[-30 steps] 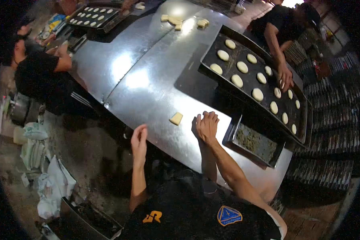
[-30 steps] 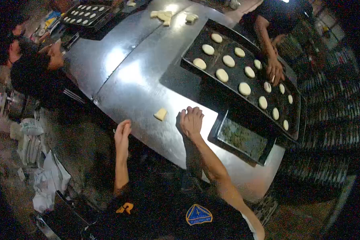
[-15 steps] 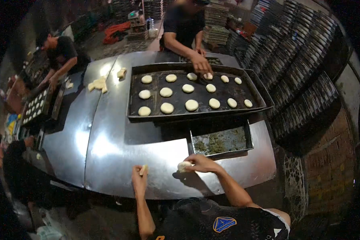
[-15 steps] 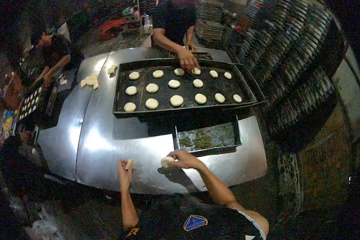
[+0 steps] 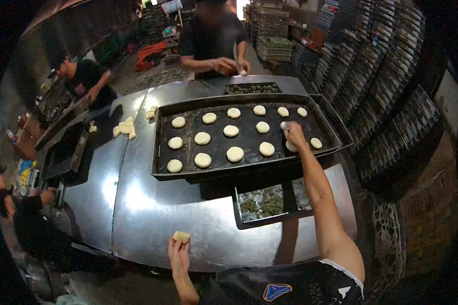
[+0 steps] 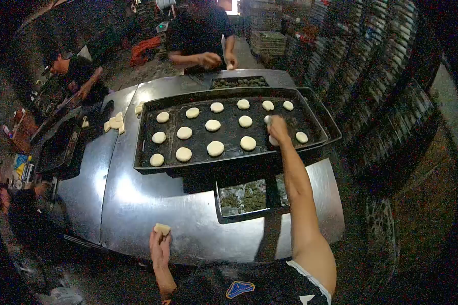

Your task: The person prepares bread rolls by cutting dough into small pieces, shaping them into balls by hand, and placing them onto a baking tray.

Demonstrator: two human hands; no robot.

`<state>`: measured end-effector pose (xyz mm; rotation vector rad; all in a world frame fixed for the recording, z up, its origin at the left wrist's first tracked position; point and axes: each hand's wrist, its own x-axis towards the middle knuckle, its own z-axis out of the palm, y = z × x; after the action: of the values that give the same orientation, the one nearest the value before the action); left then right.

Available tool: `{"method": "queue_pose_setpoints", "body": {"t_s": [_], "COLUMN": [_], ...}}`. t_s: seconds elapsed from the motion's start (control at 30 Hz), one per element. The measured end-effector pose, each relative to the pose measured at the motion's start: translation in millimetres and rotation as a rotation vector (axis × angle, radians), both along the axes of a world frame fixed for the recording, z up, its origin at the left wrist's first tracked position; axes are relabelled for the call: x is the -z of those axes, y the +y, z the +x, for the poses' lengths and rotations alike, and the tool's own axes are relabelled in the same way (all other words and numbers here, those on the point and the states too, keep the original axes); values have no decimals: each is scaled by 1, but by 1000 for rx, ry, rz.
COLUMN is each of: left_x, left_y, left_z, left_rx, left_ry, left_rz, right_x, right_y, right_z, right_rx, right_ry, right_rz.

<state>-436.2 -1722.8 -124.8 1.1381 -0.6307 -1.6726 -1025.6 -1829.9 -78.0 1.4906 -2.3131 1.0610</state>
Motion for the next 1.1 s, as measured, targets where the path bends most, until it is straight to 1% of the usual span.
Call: {"method": "queue_pose_setpoints", "body": {"t_s": [0.03, 0.07, 0.1, 0.17, 0.2, 0.23, 0.27, 0.3, 0.33, 0.37, 0.4, 0.43, 0.47, 0.5, 0.57, 0.6, 0.67, 0.7, 0.73, 0.77, 0.83, 0.9, 0.93, 0.97, 1.0, 1.03, 1.07, 1.1], "left_x": [1, 0, -4, -15, -20, -26, -29, -32, -29, -45, -39, -22, -8, -5, -1, -4, -13, -22, -26, -13, 12, -1, -1, -3, -6, -7, -9, -9], "left_y": [-4, -8, -12, -18, -22, -30, -28, -24, -19, -9, -5, 6, 15, 24, 33, 33, 28, 21, 15, 6, -13, -20, -24, -24, -23, -21, -19, -17], "left_z": [-5, -8, -12, -26, -36, -55, -72, -91, -108, -127, -138, -149, -153, -155, -152, -150, -147, -142, -134, -127, -106, -95, -90, -91, -93, -94, -94, -95], "left_rx": [-17, -31, -26, 32, 82, 224, 378, 392, 449, 511, 634, 631, 654, 674, 642, 653, 656, 751, 846, 786, 656, 550, 567, 563, 544, 525, 520, 514], "left_ry": [103, 203, 190, 220, 195, 106, 16, 56, 35, -18, -115, -69, -78, -87, -77, -86, -87, -224, -363, -301, -437, -332, -301, -296, -198, -102, -98, -75], "left_rz": [-19, -36, -31, -28, -35, -65, -76, -68, -44, -23, -48, -168, -254, -341, -368, -337, -304, -205, -104, -123, -384, -364, -302, -303, -261, -216, -214, -156], "right_x": [9, 7, -6, -35, -53, -63, -45, -25, -2, 18, 32, 33, 32, 29, 30, 26, 13, 12, 16, 23, 35, 58, 70, 82, 79, 77, 77, 77], "right_y": [0, -9, 1, 27, 48, 69, 106, 119, 130, 141, 152, 157, 160, 163, 169, 171, 172, 171, 169, 166, 171, 177, 176, 174, 172, 172, 170, 167], "right_z": [1, -9, 10, 62, 96, 138, 209, 244, 273, 296, 310, 320, 329, 333, 330, 329, 321, 310, 294, 271, 210, 161, 150, 140, 140, 142, 146, 151], "right_rx": [-67, -11, 36, 54, -14, -81, -195, -279, -271, -264, -143, -27, 106, 176, 221, 222, 87, -9, -89, -168, -208, -249, -251, -337, -424, -426, -391, -357], "right_ry": [-15, -59, -72, -11, -135, -257, -581, -673, -800, -926, -975, -1016, -924, -1018, -848, -846, -706, -702, -638, -573, -408, -166, -160, -122, -85, -81, -54, -26], "right_rz": [147, 321, 34, -313, -343, -378, -258, -274, -215, -157, -144, -136, -225, -254, -176, -174, 40, 151, 159, 162, 331, 509, 511, 552, 593, 598, 696, 794]}}
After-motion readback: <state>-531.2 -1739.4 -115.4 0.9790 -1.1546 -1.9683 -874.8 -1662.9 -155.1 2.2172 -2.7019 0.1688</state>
